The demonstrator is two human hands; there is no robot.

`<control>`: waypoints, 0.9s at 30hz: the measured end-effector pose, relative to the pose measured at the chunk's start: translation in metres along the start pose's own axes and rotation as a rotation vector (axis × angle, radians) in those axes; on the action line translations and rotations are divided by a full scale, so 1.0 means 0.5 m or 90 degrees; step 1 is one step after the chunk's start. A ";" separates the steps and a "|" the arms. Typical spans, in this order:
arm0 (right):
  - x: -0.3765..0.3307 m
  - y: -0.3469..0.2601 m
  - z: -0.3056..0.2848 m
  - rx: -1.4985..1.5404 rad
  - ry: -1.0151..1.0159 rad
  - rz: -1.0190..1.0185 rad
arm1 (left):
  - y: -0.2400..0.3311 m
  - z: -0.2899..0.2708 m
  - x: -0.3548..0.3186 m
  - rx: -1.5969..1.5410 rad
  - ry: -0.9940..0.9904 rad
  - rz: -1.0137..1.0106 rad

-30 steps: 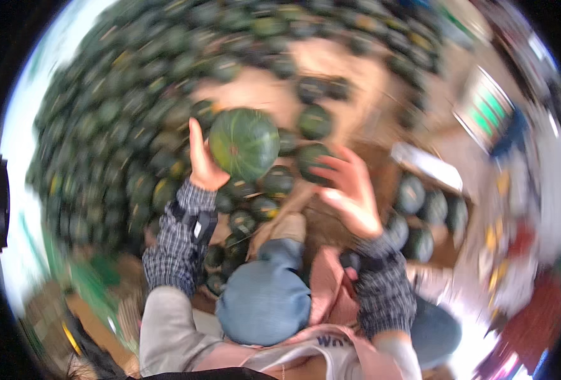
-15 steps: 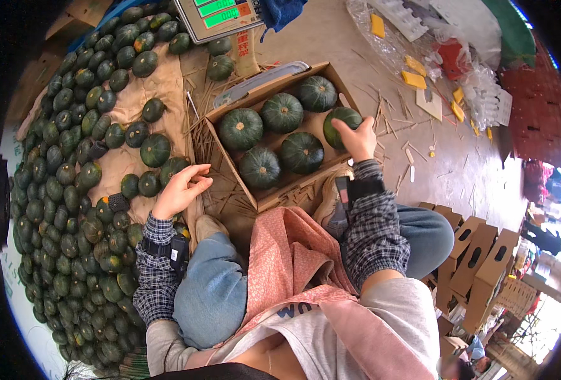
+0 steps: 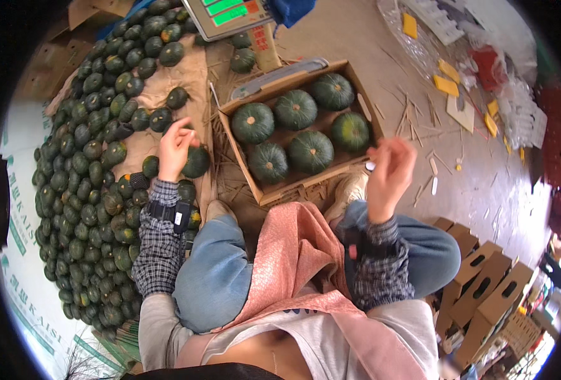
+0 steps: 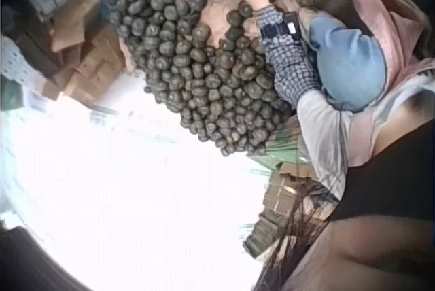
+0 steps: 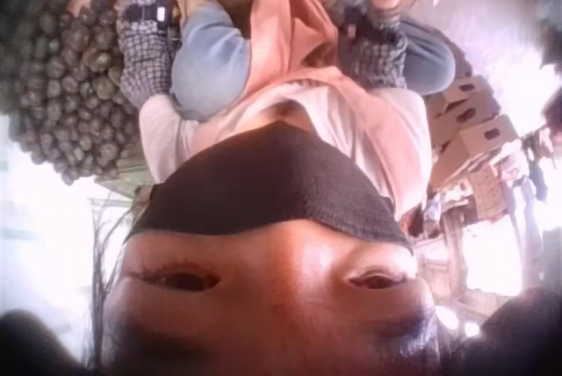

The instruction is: The person selects small green pumpkins from a large pile and places them into a cardboard box. Then the person picks up a flat cardboard sheet and folds it into a box shape, tucking flaps to secure the structure.

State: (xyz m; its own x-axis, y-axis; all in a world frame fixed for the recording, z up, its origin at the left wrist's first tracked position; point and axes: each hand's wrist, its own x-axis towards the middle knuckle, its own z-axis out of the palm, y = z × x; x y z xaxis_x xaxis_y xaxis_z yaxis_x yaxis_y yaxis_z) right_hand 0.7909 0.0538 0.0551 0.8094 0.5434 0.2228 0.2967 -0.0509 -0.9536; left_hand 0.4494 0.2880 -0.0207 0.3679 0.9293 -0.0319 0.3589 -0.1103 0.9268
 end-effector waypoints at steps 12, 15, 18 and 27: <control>-0.299 0.069 0.052 0.510 -0.140 0.872 | 0.022 0.100 0.064 0.278 0.028 -0.024; -0.290 0.090 0.067 0.484 -0.037 0.887 | 0.006 0.126 0.085 0.275 0.018 0.022; -0.285 0.117 0.088 0.481 -0.034 0.876 | -0.011 0.148 0.126 0.180 0.003 0.079; -0.267 0.208 0.057 0.425 -0.150 0.735 | -0.024 0.144 0.109 0.291 -0.234 0.060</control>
State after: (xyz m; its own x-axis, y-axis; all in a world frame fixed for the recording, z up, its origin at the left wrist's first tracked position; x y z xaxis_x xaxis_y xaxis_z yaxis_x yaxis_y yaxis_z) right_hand 0.6992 -0.0003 -0.0795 0.3021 0.5998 -0.7409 -0.8427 -0.1953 -0.5017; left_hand 0.5269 0.3144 -0.0604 0.6599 0.7339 -0.1610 0.6133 -0.4023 0.6798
